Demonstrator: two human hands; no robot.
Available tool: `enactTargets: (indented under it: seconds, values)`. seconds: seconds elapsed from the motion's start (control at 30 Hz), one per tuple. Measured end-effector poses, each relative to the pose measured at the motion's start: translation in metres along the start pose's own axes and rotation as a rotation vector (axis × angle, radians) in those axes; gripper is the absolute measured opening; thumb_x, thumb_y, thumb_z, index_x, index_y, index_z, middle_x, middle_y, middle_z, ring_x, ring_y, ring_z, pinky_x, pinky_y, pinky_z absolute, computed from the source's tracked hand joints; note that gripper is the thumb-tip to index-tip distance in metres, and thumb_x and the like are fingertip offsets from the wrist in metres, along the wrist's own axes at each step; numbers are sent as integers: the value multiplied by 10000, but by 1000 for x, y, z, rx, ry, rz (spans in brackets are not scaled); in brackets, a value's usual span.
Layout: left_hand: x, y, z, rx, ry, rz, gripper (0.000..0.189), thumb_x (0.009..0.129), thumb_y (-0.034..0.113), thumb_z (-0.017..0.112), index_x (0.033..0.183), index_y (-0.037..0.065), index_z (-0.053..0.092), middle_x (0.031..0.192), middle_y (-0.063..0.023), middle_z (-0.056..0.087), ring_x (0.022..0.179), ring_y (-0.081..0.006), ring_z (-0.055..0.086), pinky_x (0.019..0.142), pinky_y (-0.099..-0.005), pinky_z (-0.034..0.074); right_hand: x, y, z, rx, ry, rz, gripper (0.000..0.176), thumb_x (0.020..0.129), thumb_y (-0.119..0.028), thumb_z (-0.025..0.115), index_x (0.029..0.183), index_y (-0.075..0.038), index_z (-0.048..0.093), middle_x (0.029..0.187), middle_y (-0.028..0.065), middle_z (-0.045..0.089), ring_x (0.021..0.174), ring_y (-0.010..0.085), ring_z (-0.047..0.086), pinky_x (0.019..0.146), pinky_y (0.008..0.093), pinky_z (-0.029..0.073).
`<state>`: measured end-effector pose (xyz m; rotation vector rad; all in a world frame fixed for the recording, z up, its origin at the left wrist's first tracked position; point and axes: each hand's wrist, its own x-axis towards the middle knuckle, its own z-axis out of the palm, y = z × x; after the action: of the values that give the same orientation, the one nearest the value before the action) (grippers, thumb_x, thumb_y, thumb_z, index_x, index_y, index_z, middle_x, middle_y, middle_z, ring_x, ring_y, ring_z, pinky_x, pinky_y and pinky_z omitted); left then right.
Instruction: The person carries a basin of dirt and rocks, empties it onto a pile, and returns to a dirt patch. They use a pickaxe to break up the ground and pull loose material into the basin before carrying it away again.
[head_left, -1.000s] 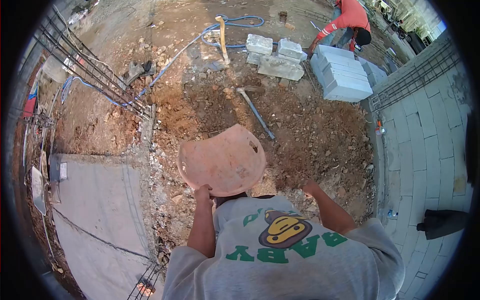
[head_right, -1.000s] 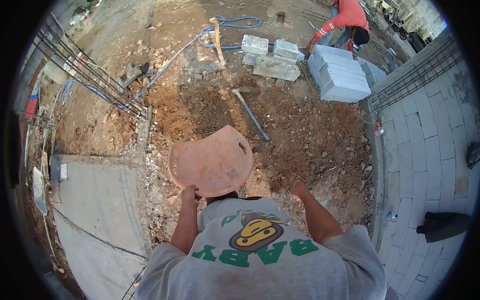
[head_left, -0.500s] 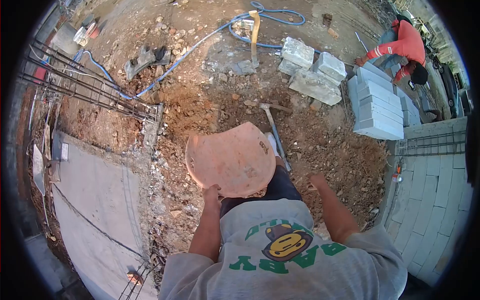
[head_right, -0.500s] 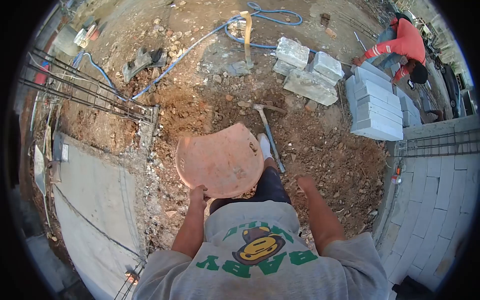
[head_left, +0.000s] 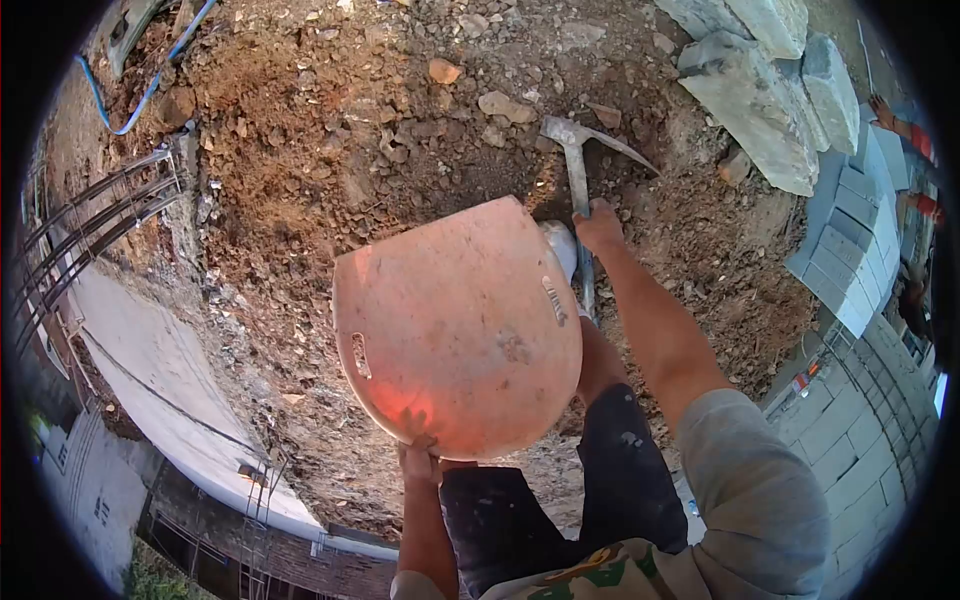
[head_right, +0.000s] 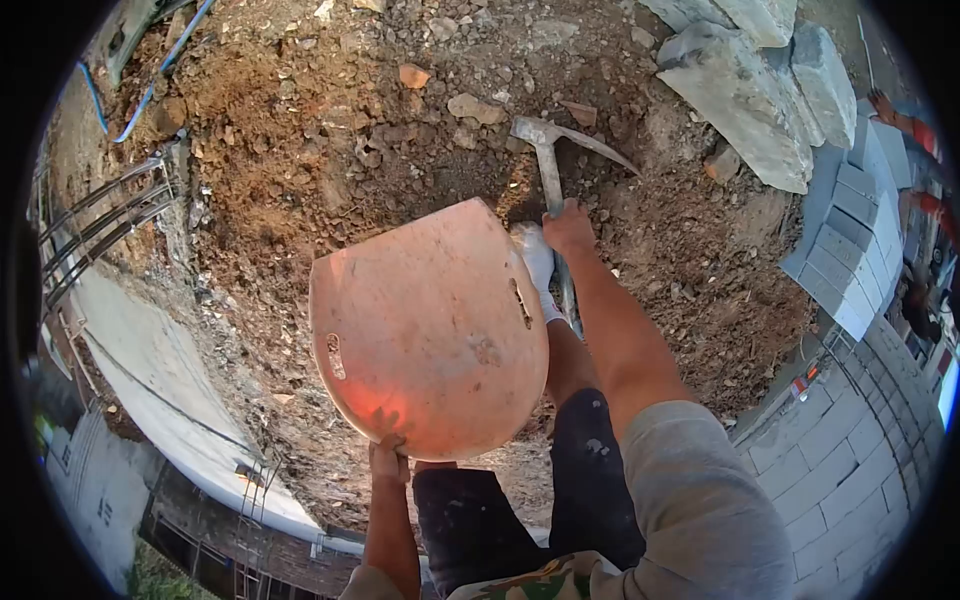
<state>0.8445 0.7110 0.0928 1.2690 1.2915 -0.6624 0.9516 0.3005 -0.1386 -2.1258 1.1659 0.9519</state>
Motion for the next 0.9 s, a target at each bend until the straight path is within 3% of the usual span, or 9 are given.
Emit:
enactTargets:
  seconds: [0.1,0.23,0.33,0.43,0.47,0.57,0.63,0.73,0.9]
  values:
    - [32,-31,-13,-5,22,1,762,732,-76,445,1456,67,259,1387,-182,408,1116,-322,558,916,-407,479,46,17,42,-24,-9,46,594,840,-404,606,1208,35,452,1196,272,550,1082,406,571,951,423,468]
    - [92,-35,40,1,87,30,743,751,-57,463,1459,71,277,1421,-185,398,1099,-313,570,855,-386,500,98,67,72,-193,0,-229,443,787,-355,632,1047,-1,571,1021,236,631,1004,375,611,883,419,491]
    - [121,-30,80,-16,153,136,640,763,-37,477,1389,50,379,1330,-150,492,992,-241,599,801,-349,508,56,39,25,198,79,-118,340,695,-292,637,919,-35,641,868,193,662,868,363,643,796,429,503]
    - [140,-5,91,-2,270,-70,535,760,-11,498,1292,36,470,1147,-130,574,920,-228,606,729,-344,502,45,42,-2,271,61,9,382,668,-299,655,938,-28,642,858,190,660,829,373,641,768,436,495]
    - [136,0,91,45,234,-62,434,762,6,526,1195,27,529,976,-94,592,832,-209,601,661,-349,491,37,49,-9,261,100,25,381,670,-296,657,938,-26,641,846,193,659,829,374,640,765,438,491]
    - [132,-20,66,179,189,36,428,761,23,554,1189,15,541,933,-79,607,800,-196,585,665,-350,489,38,64,-30,289,254,52,379,675,-290,663,940,-20,637,811,200,654,829,377,638,756,443,480]
    - [117,-19,67,225,274,-25,444,759,-4,552,1200,-9,500,977,-103,589,825,-214,632,638,-345,530,22,54,-81,164,121,2,356,706,-276,658,936,-6,637,812,207,653,799,367,641,724,441,484]
    - [119,-34,63,292,342,-54,543,780,32,579,1303,-6,437,1097,-134,576,917,-232,611,757,-359,525,10,42,-142,97,45,-102,334,732,-263,653,928,7,634,785,186,646,723,324,638,676,424,488]
    - [88,20,146,781,571,275,716,852,216,596,1453,35,250,1398,-196,410,1224,-340,471,996,-416,408,-24,8,-223,368,18,-105,303,757,-241,671,912,14,620,690,96,594,595,210,592,584,373,487]
